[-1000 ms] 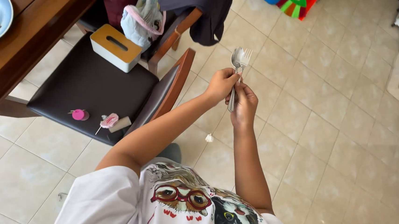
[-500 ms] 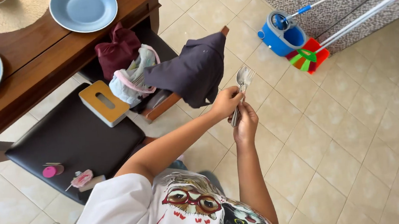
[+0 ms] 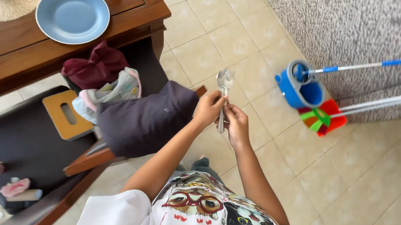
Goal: The person wipes the wooden dining table with a white cloth, then sets the table: they place blue plates on the table, arrange forks and spoons on each plate, and set cups beside the plates. They carry plates and cutlery from a tray on a chair to the table.
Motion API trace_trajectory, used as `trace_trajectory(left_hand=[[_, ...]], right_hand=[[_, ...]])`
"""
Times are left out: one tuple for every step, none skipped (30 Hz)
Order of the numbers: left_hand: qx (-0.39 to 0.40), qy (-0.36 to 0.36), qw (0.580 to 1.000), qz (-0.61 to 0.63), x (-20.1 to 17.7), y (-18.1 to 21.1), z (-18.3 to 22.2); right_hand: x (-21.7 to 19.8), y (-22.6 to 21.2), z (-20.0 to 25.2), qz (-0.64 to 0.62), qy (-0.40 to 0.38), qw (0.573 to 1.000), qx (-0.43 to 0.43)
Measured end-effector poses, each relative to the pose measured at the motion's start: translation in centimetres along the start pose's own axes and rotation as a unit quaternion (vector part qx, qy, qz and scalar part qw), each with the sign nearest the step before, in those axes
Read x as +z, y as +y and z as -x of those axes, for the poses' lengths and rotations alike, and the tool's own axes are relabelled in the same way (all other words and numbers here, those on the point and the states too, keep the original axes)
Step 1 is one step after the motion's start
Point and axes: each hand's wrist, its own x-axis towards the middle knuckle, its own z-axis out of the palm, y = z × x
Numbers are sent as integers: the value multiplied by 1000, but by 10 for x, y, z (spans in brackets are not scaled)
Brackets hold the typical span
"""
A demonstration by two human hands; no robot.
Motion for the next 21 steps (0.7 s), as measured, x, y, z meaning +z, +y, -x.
trace_trajectory(left_hand=[[-13, 27, 1000, 10, 6, 0, -10], [-26, 53, 998, 20, 11, 0, -20], [-27, 66, 997, 20, 14, -9, -37], [-55, 76, 992, 82, 15, -19, -52], [-80, 86, 983, 143, 15, -28, -68], [-78, 100, 981, 144, 11, -30, -82], [-82, 122, 977, 155, 8, -34, -94], [-85, 145, 972, 166, 5, -38, -105], [-83, 155, 971, 164, -5, -36, -122], [-90, 171, 971, 142, -14, -34, -139], [-104, 183, 970, 120, -22, -34, -151], [-107, 191, 968, 120, -24, -36, -161], [-113, 202, 967, 107, -29, -36, -174], [-119, 213, 965, 94, -36, -35, -188], [-116, 223, 963, 93, -42, -39, -203], [-121, 236, 960, 90, -48, -42, -218], [-127, 249, 956, 88, -53, -45, -231], [-124, 260, 954, 88, -60, -49, -244], [-132, 266, 950, 98, -65, -54, -253], [-140, 273, 946, 107, -69, -60, -260], [-143, 285, 942, 108, -75, -65, -268]], right_hand=[[-6, -9, -12, 42, -20, 999, 22], [-12, -17, -25, 83, -41, 995, 44], [-12, -23, -45, 86, -53, 994, 48], [-11, -29, -65, 100, -88, 989, 59], [-9, -34, -85, 114, -124, 983, 68], [-6, -37, -103, 118, -137, 981, 72], [-3, -37, -119, 125, -156, 976, 83], [1, -37, -136, 133, -176, 971, 94], [7, -37, -157, 134, -187, 969, 95], [13, -36, -178, 139, -211, 962, 100], [17, -34, -193, 143, -230, 956, 109], [20, -32, -209, 144, -237, 954, 115], [26, -31, -229, 141, -260, 949, 105], [34, -30, -248, 139, -284, 944, 94], [38, -25, -268, 140, -294, 941, 94], [42, -21, -287, 135, -296, 940, 101], [46, -17, -305, 132, -298, 939, 110], [55, -21, -320, 134, -309, 935, 112], [61, -24, -330, 140, -313, 931, 124], [68, -26, -339, 146, -317, 927, 136], [73, -23, -351, 147, -328, 922, 143]])
